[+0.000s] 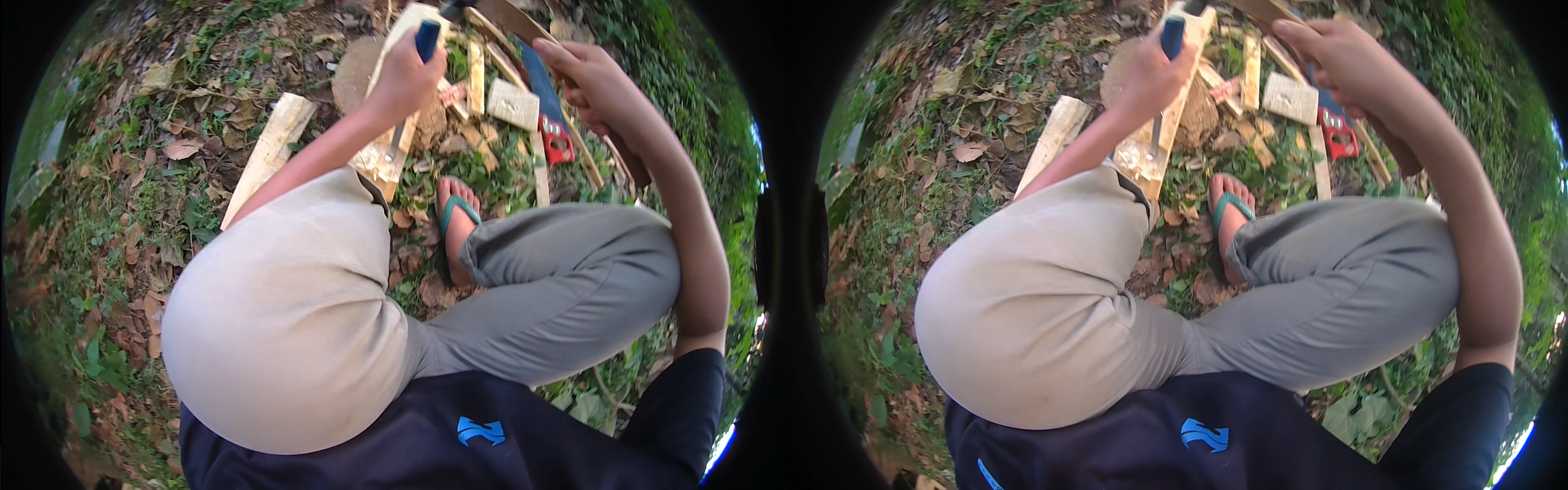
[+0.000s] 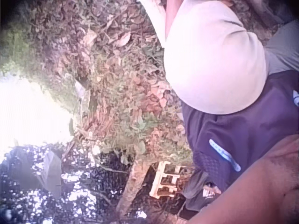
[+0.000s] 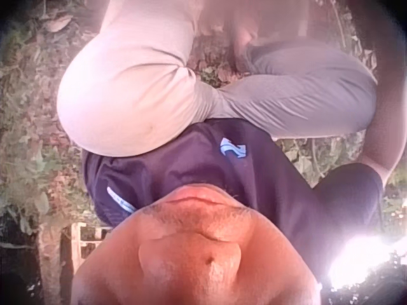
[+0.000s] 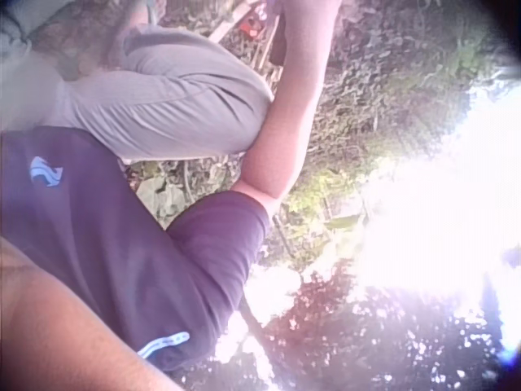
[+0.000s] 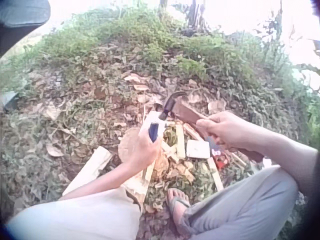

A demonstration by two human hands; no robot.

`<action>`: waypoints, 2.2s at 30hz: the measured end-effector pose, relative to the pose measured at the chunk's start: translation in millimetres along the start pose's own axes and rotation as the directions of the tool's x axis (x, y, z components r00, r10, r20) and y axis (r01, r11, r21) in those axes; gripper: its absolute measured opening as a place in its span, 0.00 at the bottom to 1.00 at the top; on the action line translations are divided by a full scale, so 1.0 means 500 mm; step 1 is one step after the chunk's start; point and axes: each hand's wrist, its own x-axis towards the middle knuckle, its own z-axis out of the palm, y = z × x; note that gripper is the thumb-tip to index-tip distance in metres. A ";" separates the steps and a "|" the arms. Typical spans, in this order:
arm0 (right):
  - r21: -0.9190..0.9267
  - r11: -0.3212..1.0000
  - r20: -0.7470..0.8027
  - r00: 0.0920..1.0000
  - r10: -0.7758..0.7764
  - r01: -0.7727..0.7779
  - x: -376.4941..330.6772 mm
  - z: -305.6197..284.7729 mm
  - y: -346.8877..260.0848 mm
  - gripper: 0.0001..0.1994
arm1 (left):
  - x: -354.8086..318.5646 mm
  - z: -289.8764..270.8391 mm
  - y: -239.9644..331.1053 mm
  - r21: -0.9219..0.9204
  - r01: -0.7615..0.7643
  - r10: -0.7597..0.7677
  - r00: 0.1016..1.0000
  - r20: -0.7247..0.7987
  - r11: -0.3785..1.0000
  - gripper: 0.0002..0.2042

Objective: The person chisels a piece of wood using a hammer and a chisel.

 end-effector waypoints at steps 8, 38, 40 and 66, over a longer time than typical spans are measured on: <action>0.013 1.000 -0.111 0.994 0.019 -0.018 -0.015 -0.009 -0.030 0.23 | 0.002 0.002 -0.012 -0.099 0.089 -0.083 0.995 0.059 0.991 0.10; -0.162 0.986 -0.005 0.999 0.041 -0.041 0.004 0.023 -0.012 0.19 | -0.012 0.007 -0.028 -0.003 0.119 -0.118 0.991 0.062 0.993 0.11; -0.067 0.983 -0.140 0.973 -0.181 0.173 0.018 0.010 0.011 0.21 | -0.014 0.003 -0.035 -0.035 0.100 -0.098 0.993 0.069 0.994 0.11; 0.088 0.976 -0.187 0.966 -0.180 0.199 0.035 0.006 0.019 0.21 | -0.024 -0.007 -0.048 -0.160 0.210 -0.191 0.973 0.127 0.965 0.09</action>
